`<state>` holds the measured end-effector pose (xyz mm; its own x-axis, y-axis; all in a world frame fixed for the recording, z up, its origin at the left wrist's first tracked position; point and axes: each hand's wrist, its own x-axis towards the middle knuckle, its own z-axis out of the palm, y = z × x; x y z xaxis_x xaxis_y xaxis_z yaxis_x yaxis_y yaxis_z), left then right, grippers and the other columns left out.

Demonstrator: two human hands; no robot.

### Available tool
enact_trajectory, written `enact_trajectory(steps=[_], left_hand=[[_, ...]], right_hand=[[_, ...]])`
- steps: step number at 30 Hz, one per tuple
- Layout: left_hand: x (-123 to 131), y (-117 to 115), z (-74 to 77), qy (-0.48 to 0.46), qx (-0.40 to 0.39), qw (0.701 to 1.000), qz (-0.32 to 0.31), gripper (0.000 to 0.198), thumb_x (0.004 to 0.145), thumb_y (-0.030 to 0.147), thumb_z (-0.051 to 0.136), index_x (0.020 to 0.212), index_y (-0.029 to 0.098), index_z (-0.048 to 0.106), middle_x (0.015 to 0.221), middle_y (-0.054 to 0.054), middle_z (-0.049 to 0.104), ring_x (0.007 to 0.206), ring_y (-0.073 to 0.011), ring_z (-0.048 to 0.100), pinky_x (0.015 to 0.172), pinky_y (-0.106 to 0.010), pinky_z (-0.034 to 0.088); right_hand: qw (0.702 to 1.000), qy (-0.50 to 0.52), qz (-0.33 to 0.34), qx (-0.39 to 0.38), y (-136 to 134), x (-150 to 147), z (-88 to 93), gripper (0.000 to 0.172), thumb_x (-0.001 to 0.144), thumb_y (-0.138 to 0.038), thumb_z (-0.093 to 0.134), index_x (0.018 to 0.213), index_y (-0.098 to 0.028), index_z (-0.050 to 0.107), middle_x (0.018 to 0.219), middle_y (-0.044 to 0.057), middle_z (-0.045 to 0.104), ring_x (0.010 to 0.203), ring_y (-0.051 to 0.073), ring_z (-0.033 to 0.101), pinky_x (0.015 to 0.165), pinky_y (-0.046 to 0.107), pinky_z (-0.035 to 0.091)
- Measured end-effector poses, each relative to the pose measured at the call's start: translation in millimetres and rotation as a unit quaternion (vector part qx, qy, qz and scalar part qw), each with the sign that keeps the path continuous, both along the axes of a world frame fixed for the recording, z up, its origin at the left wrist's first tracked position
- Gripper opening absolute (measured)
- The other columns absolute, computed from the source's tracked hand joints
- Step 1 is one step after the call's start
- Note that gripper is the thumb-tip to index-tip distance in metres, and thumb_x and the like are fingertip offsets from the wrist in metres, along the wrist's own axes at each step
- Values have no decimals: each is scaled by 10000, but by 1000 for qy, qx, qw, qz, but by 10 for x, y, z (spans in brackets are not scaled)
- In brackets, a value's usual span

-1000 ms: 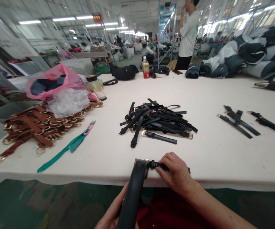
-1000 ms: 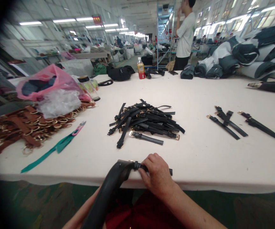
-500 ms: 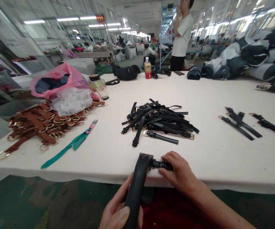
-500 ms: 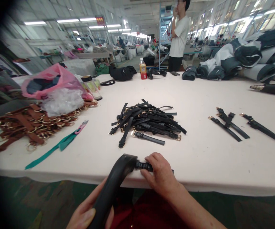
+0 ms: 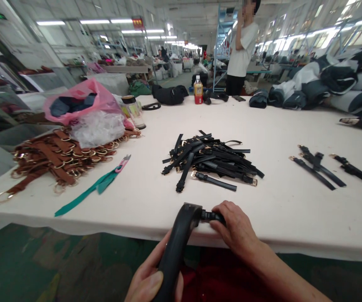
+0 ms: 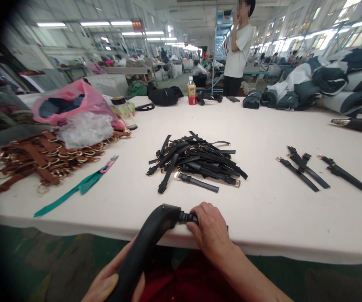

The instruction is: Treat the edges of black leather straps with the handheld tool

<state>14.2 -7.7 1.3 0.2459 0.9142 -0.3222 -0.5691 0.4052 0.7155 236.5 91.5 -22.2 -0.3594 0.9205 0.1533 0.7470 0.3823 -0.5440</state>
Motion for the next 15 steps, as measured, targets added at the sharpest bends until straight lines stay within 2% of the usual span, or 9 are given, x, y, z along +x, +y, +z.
enact_trajectory(steps=[3, 7, 8, 10, 15], left_hand=[[-13, 7, -30, -5, 17, 1000, -5, 1028, 788, 450, 626, 1432, 158, -120, 578, -95, 720, 323, -151, 582, 276, -162, 308], [7, 8, -48, -12, 36, 999, -5, 750, 813, 427, 605, 1449, 264, 241, 606, -75, 724, 318, -136, 587, 300, -163, 345], [16, 7, -46, -15, 38, 999, -5, 707, 818, 425, 602, 1433, 269, 292, 608, -75, 726, 323, -133, 591, 307, -162, 353], [34, 5, -33, -17, 35, 999, -5, 702, 818, 423, 610, 1430, 270, 301, 610, -76, 731, 322, -130, 590, 301, -157, 345], [57, 2, 24, 4, 22, 1000, -9, 778, 810, 416, 610, 1456, 233, 218, 603, -65, 713, 316, -137, 578, 273, -160, 306]], right_hand=[[1000, 10, 5, -14, 18, -15, -20, 136, 837, -213, 564, 965, -180, 597, 892, 58, 605, 851, 211, 549, 770, 332, 416], [998, 44, -11, -42, 67, -32, -34, 170, 805, -230, 596, 970, -202, 629, 887, 38, 640, 841, 194, 591, 766, 303, 428], [997, 52, -17, -53, 83, -36, -29, 178, 796, -239, 608, 968, -212, 641, 886, 31, 652, 840, 191, 599, 767, 297, 430], [995, 56, -27, -75, 115, -46, -7, 174, 778, -259, 628, 945, -231, 667, 880, 22, 673, 833, 188, 614, 764, 289, 432], [996, 24, -23, -89, 153, -66, 47, 150, 764, -283, 637, 898, -256, 699, 885, 18, 702, 827, 201, 638, 754, 299, 435]])
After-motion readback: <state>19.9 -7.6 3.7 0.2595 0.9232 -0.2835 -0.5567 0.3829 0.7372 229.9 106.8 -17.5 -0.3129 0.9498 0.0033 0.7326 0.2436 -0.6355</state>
